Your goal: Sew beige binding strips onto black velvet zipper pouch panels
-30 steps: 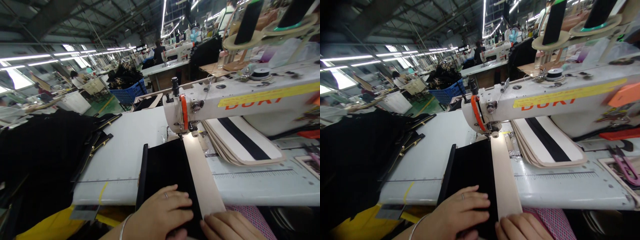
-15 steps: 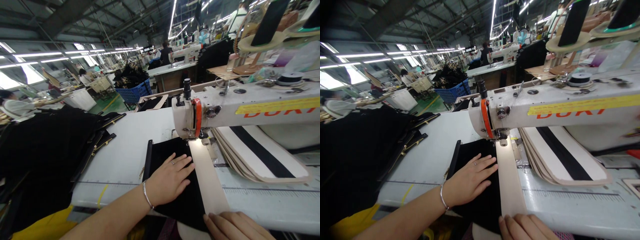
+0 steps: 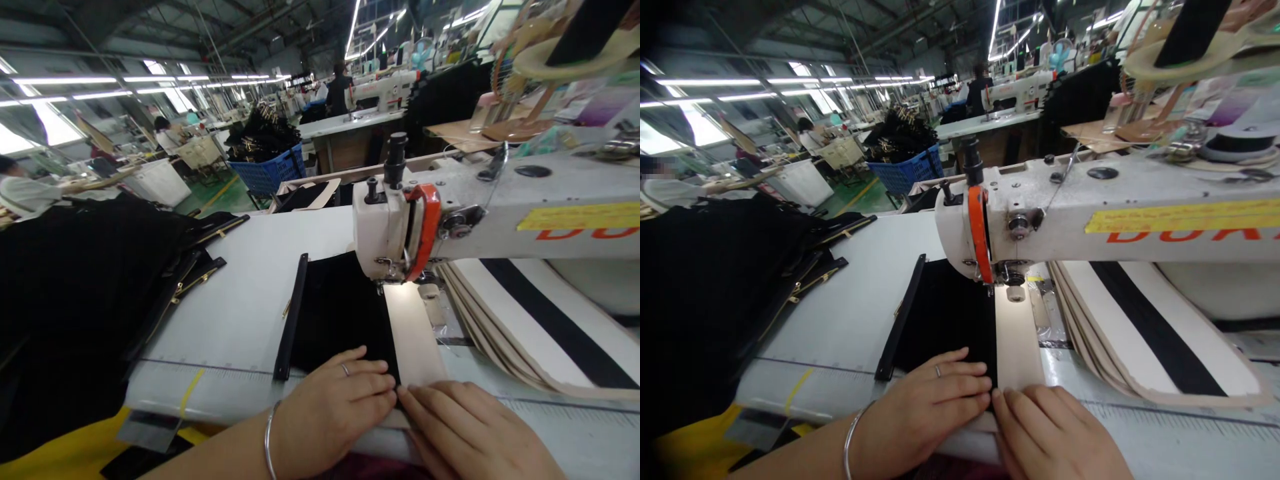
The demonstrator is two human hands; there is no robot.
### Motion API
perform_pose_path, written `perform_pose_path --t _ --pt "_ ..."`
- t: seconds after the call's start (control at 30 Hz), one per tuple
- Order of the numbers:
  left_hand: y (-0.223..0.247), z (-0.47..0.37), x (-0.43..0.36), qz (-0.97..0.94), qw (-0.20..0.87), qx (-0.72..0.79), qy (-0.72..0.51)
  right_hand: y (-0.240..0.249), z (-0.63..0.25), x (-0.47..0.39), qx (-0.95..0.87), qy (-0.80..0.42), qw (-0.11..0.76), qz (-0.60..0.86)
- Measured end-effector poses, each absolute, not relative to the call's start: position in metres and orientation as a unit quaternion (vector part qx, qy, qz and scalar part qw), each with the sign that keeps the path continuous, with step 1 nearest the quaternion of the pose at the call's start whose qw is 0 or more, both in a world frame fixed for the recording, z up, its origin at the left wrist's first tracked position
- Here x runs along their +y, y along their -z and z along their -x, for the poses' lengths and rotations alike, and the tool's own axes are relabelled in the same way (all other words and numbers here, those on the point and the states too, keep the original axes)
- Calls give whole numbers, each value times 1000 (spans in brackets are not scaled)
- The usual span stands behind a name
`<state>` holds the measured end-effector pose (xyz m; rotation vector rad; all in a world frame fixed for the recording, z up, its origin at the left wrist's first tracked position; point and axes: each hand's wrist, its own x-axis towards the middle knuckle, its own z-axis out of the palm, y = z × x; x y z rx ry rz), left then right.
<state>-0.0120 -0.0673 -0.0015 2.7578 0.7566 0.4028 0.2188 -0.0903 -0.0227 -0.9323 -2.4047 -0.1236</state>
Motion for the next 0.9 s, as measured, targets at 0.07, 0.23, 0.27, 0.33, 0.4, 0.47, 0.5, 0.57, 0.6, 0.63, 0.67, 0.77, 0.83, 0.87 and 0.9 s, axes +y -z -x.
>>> perform_pose_path --t 0.07,0.23,0.27,0.33,0.4,0.47,0.5,0.57,0.6,0.63,0.67,0.77,0.83,0.87,0.9 --pt "6 12 -61 -949 114 255 -148 23 -219 -86 -893 34 281 351" --pt "12 11 -45 -950 88 253 -160 29 -220 -77 -886 15 291 362" --pt "13 10 -41 -950 83 255 -160 30 -220 -75 -884 13 289 367" --pt "13 10 -34 -949 77 258 -161 32 -219 -70 -884 8 276 377" --pt "13 10 -27 -949 76 261 -159 34 -219 -65 -884 1 257 390" --pt "13 10 -19 -950 76 261 -152 33 -218 -59 -884 -7 241 402" --pt "13 10 -15 -951 76 260 -148 33 -218 -56 -882 -9 236 408" --pt "13 11 -7 -953 72 259 -142 32 -217 -49 -878 -12 233 418" --pt "13 11 -3 -953 68 259 -141 31 -217 -45 -876 -12 230 423" --pt "13 11 1 -954 65 259 -139 31 -217 -41 -876 -11 225 426" --pt "14 11 5 -954 63 259 -138 30 -217 -38 -876 -10 219 429" --pt "14 10 18 -953 60 264 -135 29 -217 -26 -882 -13 198 427" --pt "14 8 26 -952 57 268 -139 29 -217 -19 -885 -12 192 424" --pt "14 8 30 -951 56 269 -142 29 -217 -16 -885 -10 189 425" --pt "14 7 34 -950 56 271 -145 29 -216 -14 -884 -7 185 429"
